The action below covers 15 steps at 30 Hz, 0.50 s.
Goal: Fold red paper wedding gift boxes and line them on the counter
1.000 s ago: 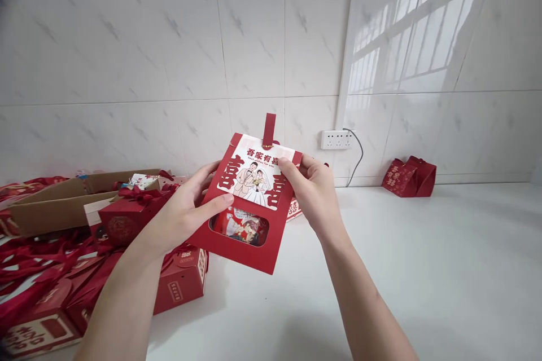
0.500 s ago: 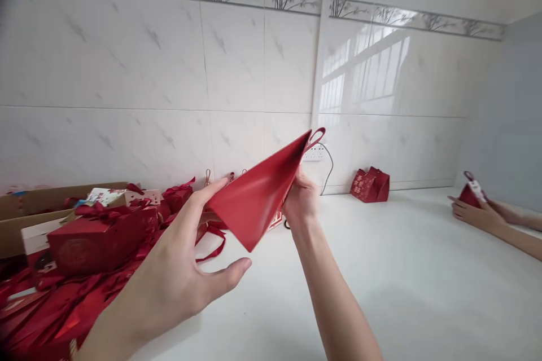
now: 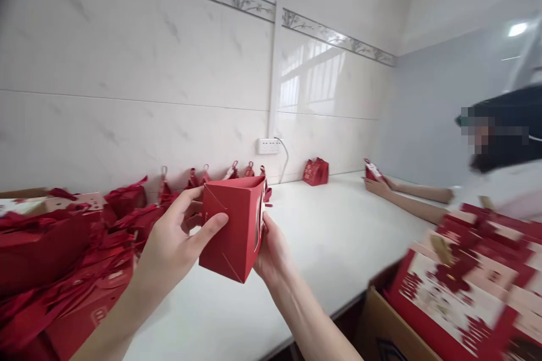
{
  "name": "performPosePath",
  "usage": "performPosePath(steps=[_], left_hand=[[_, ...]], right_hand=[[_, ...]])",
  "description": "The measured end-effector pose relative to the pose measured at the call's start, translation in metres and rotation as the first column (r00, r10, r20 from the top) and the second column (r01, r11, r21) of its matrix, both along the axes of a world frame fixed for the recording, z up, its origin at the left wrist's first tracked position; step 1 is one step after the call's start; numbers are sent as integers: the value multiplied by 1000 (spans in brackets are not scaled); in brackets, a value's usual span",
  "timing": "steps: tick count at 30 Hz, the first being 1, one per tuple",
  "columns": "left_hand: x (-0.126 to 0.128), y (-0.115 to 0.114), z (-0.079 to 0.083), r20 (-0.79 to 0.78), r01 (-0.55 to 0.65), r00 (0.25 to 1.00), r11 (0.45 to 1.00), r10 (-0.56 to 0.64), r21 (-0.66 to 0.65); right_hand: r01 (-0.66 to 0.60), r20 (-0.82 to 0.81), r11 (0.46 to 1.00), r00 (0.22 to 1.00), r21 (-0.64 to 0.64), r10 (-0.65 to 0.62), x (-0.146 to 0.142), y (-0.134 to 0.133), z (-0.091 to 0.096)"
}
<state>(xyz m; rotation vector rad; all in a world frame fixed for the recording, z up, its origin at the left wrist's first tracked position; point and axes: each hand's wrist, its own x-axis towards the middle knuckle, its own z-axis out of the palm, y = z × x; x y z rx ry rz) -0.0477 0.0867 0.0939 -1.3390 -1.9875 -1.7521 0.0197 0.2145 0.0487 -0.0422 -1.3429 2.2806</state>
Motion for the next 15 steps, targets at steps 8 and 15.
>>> performPosePath(steps=[8, 15], left_hand=[[9, 49, -57, -27, 531, 815, 766, -579, -362], [45, 85, -159, -263, 587, 595, 634, -759, -503]], right_hand=[[499, 123, 851, 866, -162, -485, 170, -3, -40], [731, -76, 56, 146, 680, -986, 332, -2, -2]])
